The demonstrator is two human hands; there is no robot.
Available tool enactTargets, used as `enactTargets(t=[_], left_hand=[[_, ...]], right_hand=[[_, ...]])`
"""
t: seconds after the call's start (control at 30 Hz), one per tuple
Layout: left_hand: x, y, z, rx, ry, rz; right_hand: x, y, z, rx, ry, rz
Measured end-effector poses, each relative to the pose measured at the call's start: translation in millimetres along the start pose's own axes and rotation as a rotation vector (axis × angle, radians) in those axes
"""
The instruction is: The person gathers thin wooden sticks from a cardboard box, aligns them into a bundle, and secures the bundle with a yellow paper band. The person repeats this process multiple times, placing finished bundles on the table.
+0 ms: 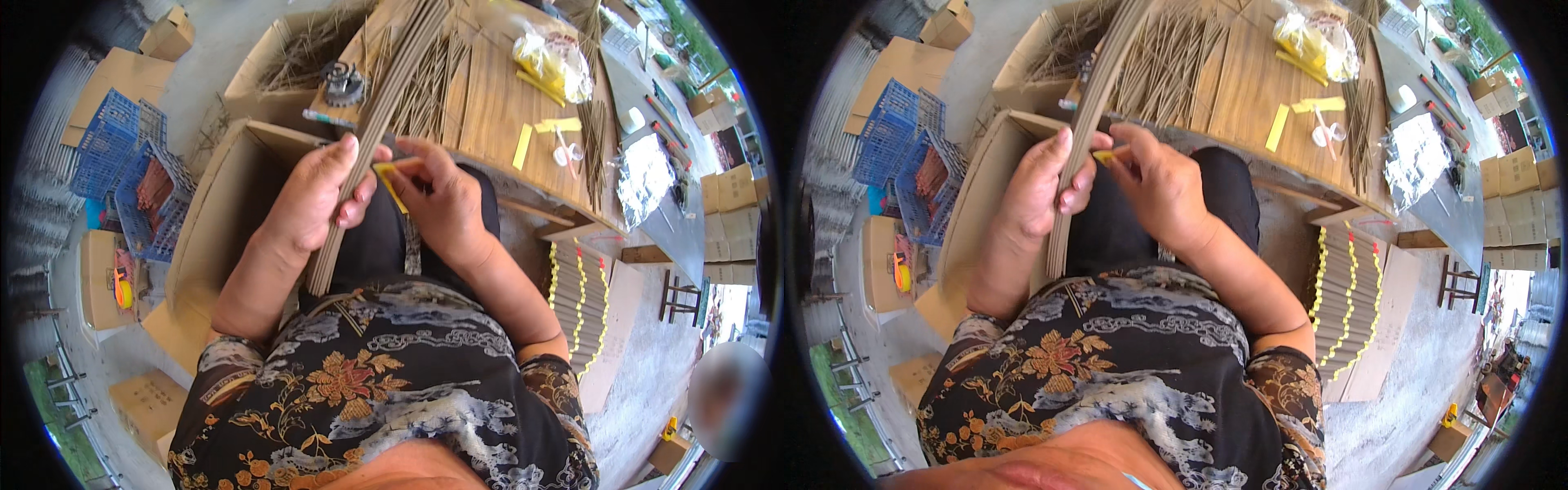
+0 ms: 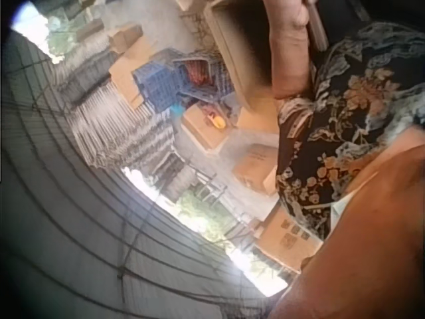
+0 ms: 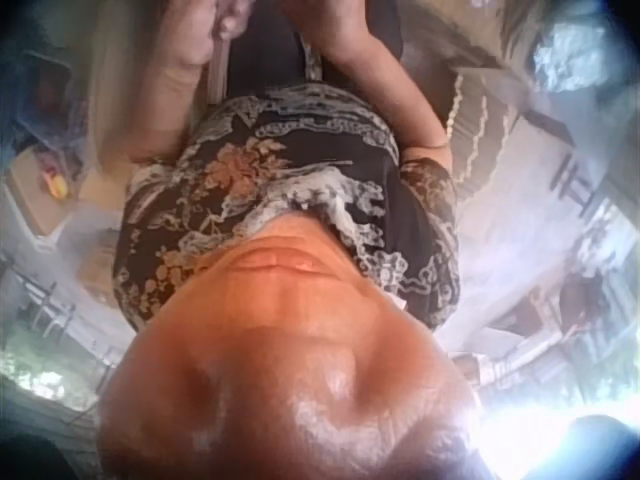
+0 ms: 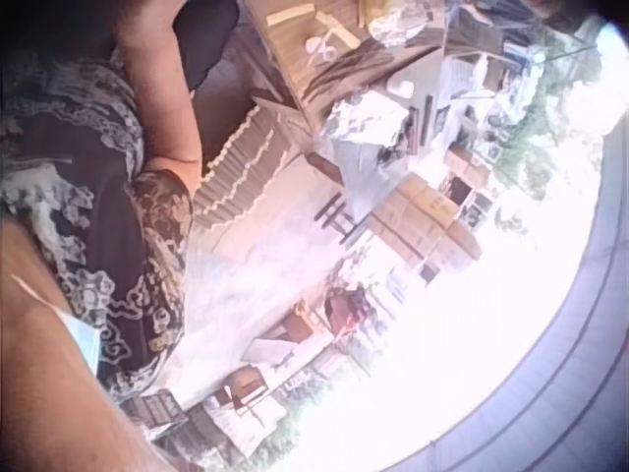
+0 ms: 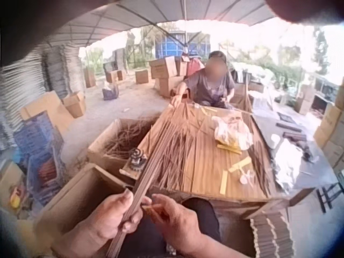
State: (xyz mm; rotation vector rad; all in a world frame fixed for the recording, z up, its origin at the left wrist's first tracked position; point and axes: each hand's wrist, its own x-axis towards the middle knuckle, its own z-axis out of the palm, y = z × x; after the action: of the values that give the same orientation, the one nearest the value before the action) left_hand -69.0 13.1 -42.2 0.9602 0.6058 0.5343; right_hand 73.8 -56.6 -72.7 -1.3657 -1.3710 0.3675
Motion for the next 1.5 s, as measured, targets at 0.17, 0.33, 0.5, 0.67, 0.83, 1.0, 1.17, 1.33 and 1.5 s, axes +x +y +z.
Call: enactTargets(t=[0.17, 0.33, 0.5, 0.67, 0.83, 1.0, 1.17, 1.33, 1.5], left_hand=[[2.2, -2.0, 1.6, 0.005, -0.024, 0.007], [-0.1, -3.0, 15.4, -0.055, -0.074, 0.011], [-1.6, -6.4, 34.0, 0.025, -0.090, -0.033], [-10.0, -8.8, 51.0, 0.049, -0.173, -0.024], [-14.3, -9.3, 48.4, 0.194, -0.138, 0.015], [-25.8, -22.8, 40.5, 0.374, -0.088, -0.023], [-32.3, -40.5, 33.1, 0.337, -0.049, -0.034], [-33.6, -45.5, 28.7, 0.361, -0.021, 0.012], [-31.4, -50.6, 29.9, 0.406, 0.014, 0.021]], right_hand=[[4.5, -3.9, -5.1, -0.091, 0.045, -0.245], [-4.8, -4.8, -17.9, -0.058, 0.083, -0.266], [-14.1, 6.8, -37.9, -0.023, 0.088, -0.322], [-30.3, 5.6, -50.6, 0.050, 0.041, -0.288], [-46.1, -4.6, -63.1, 0.644, -0.039, 0.308], [-44.1, -17.4, -63.8, 0.721, -0.201, 0.447], [-41.8, -14.3, -43.3, 0.630, -0.265, 0.546], [-40.0, -12.1, -32.7, 0.540, -0.210, 0.489], [-37.8, -10.4, -33.4, 0.440, -0.230, 0.532]])
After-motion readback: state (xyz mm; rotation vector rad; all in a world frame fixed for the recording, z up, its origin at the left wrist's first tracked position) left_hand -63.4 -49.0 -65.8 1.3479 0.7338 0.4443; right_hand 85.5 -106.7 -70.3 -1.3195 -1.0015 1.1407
